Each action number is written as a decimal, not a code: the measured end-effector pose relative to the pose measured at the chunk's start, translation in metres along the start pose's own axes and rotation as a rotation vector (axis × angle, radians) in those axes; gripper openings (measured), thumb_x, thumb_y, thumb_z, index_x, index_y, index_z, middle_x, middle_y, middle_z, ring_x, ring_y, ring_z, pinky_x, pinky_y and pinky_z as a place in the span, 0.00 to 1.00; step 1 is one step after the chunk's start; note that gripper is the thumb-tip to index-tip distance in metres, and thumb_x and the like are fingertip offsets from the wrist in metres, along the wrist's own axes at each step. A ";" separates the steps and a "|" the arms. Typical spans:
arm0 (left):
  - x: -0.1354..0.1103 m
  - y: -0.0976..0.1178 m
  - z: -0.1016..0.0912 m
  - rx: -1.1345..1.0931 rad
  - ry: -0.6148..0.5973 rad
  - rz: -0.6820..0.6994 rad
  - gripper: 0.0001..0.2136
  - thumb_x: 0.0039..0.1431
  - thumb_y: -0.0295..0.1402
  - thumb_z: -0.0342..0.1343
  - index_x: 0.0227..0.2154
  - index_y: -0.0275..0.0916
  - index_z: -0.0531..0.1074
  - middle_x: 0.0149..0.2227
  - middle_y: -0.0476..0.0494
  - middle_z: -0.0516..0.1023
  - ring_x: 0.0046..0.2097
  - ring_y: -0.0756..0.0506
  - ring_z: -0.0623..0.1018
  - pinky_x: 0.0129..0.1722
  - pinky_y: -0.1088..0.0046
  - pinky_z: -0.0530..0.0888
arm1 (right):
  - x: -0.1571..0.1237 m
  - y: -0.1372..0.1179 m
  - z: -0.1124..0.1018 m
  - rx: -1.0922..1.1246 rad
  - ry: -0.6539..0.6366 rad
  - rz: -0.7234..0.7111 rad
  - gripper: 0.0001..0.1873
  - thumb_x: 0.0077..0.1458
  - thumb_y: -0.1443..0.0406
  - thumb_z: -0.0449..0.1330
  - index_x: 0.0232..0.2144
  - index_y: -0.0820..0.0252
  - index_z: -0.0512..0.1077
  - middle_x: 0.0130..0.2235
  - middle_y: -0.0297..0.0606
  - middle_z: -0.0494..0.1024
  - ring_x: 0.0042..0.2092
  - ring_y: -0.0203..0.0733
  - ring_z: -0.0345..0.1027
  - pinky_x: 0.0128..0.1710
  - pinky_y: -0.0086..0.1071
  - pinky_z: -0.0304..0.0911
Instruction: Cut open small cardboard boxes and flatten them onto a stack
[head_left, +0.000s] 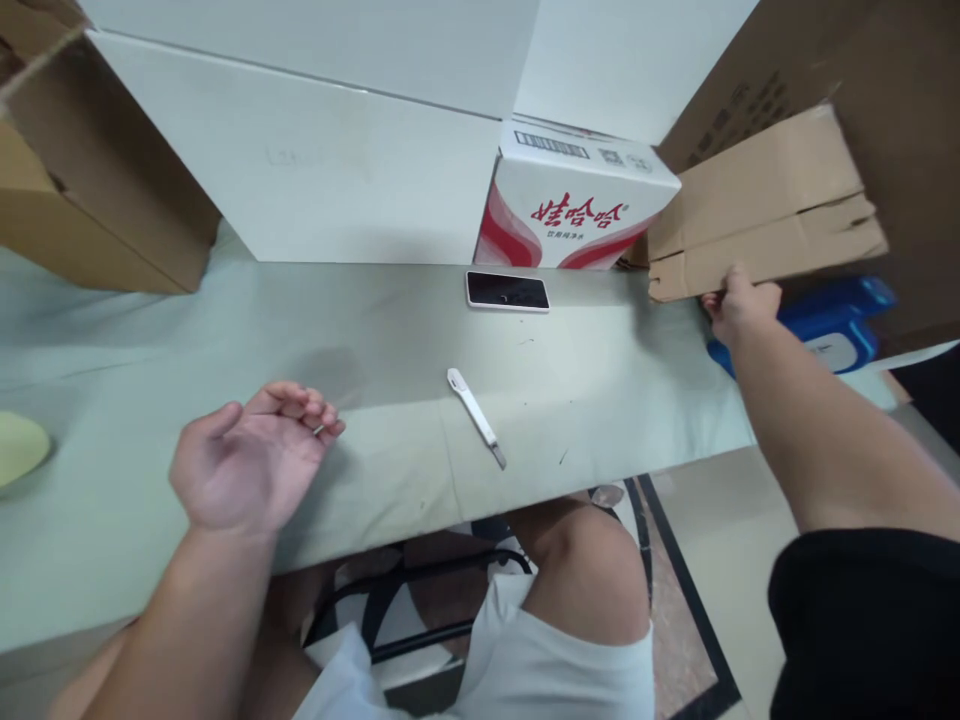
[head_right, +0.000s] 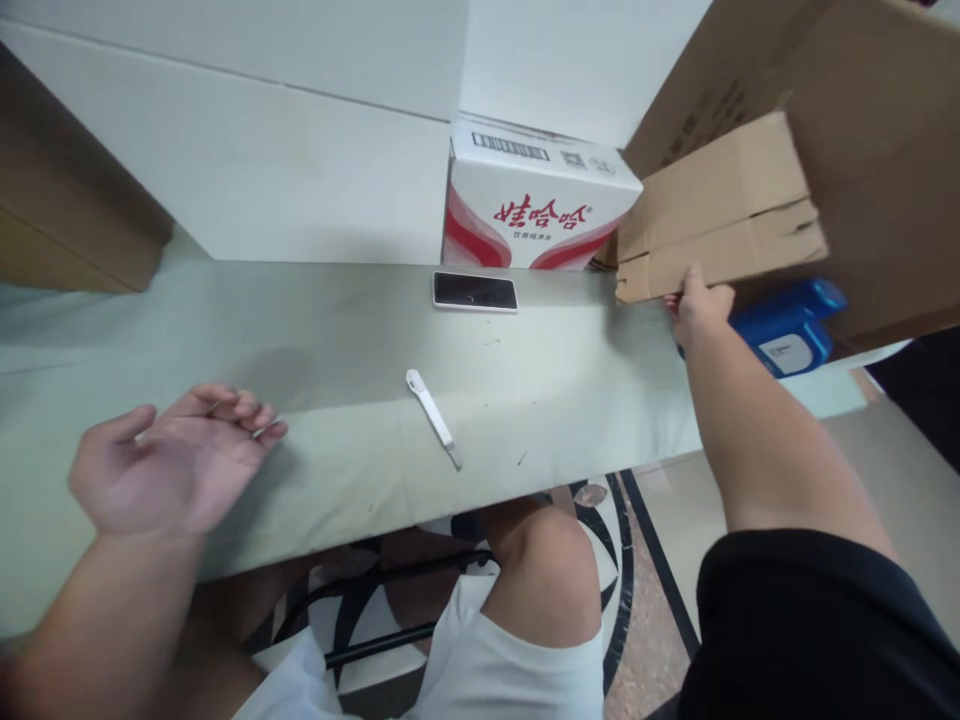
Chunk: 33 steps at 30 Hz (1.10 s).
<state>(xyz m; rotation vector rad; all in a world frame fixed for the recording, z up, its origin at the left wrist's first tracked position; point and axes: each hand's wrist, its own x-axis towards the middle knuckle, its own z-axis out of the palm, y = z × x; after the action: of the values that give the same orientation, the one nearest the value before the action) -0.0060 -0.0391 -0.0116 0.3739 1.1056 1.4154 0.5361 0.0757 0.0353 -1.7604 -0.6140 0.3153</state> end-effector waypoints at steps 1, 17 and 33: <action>0.002 -0.001 0.001 0.014 0.020 0.005 0.19 0.25 0.47 0.66 0.17 0.36 0.76 0.22 0.43 0.68 0.28 0.47 0.70 0.25 0.72 0.73 | 0.005 -0.007 0.008 0.013 -0.007 0.039 0.17 0.70 0.71 0.53 0.29 0.51 0.54 0.28 0.25 0.65 0.23 0.23 0.62 0.27 0.21 0.63; -0.005 0.010 -0.012 -0.162 -0.169 0.068 0.16 0.38 0.47 0.64 0.21 0.38 0.75 0.25 0.44 0.68 0.28 0.47 0.70 0.27 0.71 0.73 | -0.093 -0.031 0.001 -0.301 -0.468 0.177 0.04 0.61 0.70 0.60 0.33 0.58 0.72 0.40 0.41 0.81 0.38 0.37 0.77 0.44 0.33 0.76; -0.004 0.053 -0.063 -0.342 -0.217 0.250 0.15 0.45 0.47 0.60 0.23 0.38 0.76 0.19 0.49 0.66 0.23 0.51 0.66 0.28 0.74 0.68 | -0.407 -0.160 0.273 -0.470 -1.321 -1.219 0.17 0.57 0.70 0.56 0.48 0.61 0.76 0.62 0.50 0.72 0.52 0.46 0.76 0.56 0.41 0.73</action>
<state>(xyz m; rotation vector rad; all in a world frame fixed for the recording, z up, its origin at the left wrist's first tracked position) -0.0852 -0.0567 0.0004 0.4172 0.6407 1.7067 0.0221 0.0998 0.0699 -1.0383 -2.6761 0.4378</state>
